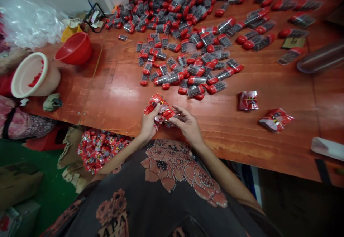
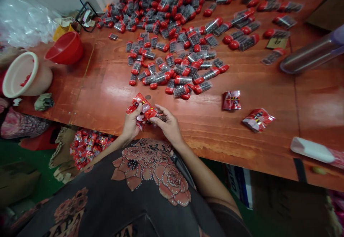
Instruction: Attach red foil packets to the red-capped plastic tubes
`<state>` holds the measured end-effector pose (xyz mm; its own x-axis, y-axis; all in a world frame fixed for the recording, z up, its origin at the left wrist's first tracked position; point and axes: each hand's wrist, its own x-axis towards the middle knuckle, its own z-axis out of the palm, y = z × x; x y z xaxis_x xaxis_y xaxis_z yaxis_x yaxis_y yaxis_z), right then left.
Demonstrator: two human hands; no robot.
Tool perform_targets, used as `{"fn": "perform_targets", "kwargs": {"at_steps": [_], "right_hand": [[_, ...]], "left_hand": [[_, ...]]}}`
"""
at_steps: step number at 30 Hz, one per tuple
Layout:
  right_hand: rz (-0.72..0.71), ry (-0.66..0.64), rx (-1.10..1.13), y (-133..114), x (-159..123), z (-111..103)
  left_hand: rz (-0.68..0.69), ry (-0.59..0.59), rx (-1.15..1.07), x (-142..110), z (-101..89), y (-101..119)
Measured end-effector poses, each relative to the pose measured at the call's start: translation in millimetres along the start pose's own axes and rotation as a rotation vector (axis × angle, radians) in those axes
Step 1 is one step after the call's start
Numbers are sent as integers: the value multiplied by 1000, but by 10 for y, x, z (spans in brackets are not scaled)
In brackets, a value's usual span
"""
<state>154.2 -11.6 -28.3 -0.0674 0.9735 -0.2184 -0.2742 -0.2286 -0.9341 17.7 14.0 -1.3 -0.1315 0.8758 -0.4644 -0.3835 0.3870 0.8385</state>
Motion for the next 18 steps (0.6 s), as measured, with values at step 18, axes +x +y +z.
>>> {"fn": "perform_targets", "kwargs": {"at_steps": [18], "right_hand": [[-432,-240,-502,-28,-126,120]], "left_hand": [[39,17,143,41,111,34]]}}
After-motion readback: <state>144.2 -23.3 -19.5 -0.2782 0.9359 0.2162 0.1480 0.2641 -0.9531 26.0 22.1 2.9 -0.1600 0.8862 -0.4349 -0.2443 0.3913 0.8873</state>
